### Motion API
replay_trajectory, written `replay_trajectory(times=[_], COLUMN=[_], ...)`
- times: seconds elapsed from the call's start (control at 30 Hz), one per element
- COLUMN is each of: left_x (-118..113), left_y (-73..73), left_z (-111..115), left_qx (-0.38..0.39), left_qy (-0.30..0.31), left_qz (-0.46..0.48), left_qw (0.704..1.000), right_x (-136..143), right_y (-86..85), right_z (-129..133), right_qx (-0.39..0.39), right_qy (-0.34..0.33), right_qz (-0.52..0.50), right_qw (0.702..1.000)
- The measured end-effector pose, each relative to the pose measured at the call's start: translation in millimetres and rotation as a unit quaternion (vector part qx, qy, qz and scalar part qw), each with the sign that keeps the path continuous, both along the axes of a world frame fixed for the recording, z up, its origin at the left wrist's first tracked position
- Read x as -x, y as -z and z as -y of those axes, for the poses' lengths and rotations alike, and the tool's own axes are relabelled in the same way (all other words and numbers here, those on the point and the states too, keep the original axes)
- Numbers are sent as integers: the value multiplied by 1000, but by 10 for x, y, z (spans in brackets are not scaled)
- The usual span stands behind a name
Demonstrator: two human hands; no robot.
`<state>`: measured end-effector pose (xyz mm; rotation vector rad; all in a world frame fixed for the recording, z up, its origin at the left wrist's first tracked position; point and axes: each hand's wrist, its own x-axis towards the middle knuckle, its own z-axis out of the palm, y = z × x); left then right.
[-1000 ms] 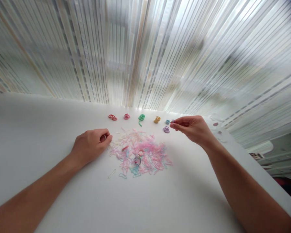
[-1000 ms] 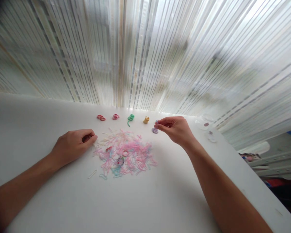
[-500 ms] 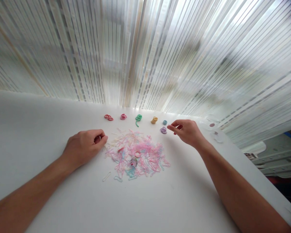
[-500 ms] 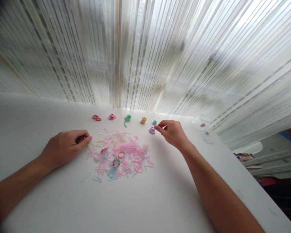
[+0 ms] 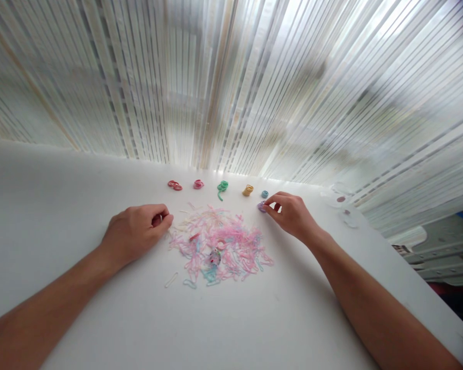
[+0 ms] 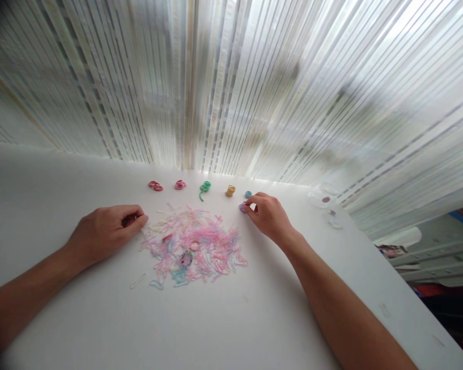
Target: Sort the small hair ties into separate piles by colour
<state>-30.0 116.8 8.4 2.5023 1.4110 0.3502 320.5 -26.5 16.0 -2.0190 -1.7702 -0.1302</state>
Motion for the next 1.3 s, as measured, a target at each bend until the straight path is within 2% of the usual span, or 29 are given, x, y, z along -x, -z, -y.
replay_trajectory(times=[0.27,0.43,0.57,0.93,1.1,1.3], left_x=[-5,-4,0,1,5,-3], left_y=[0,3,13,6,-4,-12], left_z=[11,3,-1,1,11,30], left_qx=[-5,-2,-6,-3,1,-6], left_qy=[3,2,4,1,3,9], left_qz=[5,3,1,-6,3,5], left_qw=[1000,1000,1000,1000,1000,1000], right_x=[-1,-20,-8,102,235,619], right_y=[-112,-201,-215,-248,-276,-229], right_z=[38,58,57,62,74,88], right_qx=[-10,-64,-86,-80,-104,-91], right_qy=[-7,35,53,51,38,-37], right_qz=[2,9,2,-21,-56,-118], right_qw=[1000,997,995,995,992,988])
